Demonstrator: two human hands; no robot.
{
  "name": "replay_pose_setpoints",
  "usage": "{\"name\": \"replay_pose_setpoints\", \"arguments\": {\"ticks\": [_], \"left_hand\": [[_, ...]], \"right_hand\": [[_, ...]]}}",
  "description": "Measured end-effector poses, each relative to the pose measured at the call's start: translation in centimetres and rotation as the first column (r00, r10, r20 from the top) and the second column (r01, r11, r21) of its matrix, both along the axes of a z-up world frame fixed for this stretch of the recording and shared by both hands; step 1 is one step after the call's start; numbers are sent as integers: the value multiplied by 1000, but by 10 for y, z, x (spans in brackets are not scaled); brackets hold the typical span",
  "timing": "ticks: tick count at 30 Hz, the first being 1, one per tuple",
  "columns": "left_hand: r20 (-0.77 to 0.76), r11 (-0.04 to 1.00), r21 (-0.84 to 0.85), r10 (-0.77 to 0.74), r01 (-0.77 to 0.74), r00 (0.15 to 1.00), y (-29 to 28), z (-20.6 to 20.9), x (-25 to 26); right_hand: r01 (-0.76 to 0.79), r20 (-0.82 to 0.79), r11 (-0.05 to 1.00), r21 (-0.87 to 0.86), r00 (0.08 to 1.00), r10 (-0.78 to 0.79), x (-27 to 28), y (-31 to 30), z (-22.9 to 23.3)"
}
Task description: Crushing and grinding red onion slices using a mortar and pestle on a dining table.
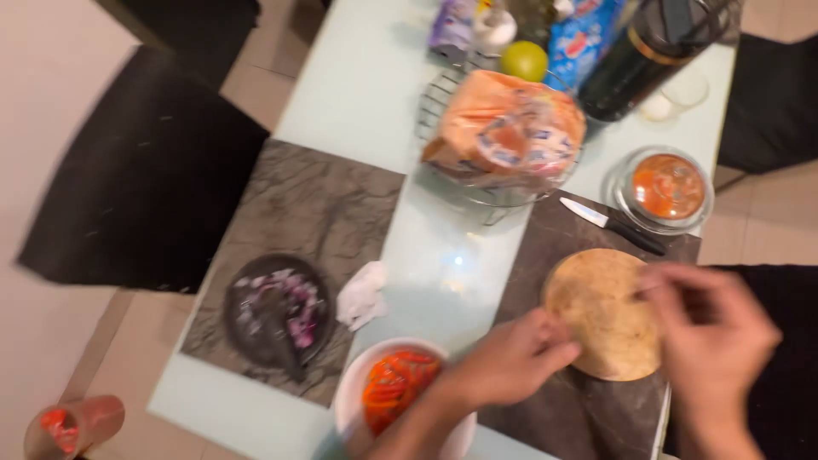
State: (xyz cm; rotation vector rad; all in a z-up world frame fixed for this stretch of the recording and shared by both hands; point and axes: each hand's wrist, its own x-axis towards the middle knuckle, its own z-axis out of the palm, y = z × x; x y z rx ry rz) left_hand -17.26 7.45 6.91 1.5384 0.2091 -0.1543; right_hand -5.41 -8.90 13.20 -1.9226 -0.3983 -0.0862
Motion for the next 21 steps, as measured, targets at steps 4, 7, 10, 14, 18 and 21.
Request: {"name": "replay_pose_setpoints", "arguments": {"ticks": [4,7,10,14,18,21], "left_hand": [[-186,912,-408,-38,-42,982,79,29,-110],[-251,879,-402,164,-257,954,142,25,-181],[-218,832,-275,435,-482,874,197,-9,-235],[-323,626,-33,731,-779,601,263,-37,-275],[-129,591,335,800,-734,586,300,-81,-289],[37,554,435,777,-710,629,314,-86,-279]], "right_hand": [[-257,-101,953,-161,965,243,-82,85,9],[-439,-159,850,-291,899,409,-140,157,4],[-594,-331,760,-265,796,506,-184,227,-12],[-553,-89,697,-456,808,583,-210,293,-67],[-389,-25,646,-657,867,497,-257,330,-57],[-262,2,546,-796,901,435,-292,357,-57]]}}
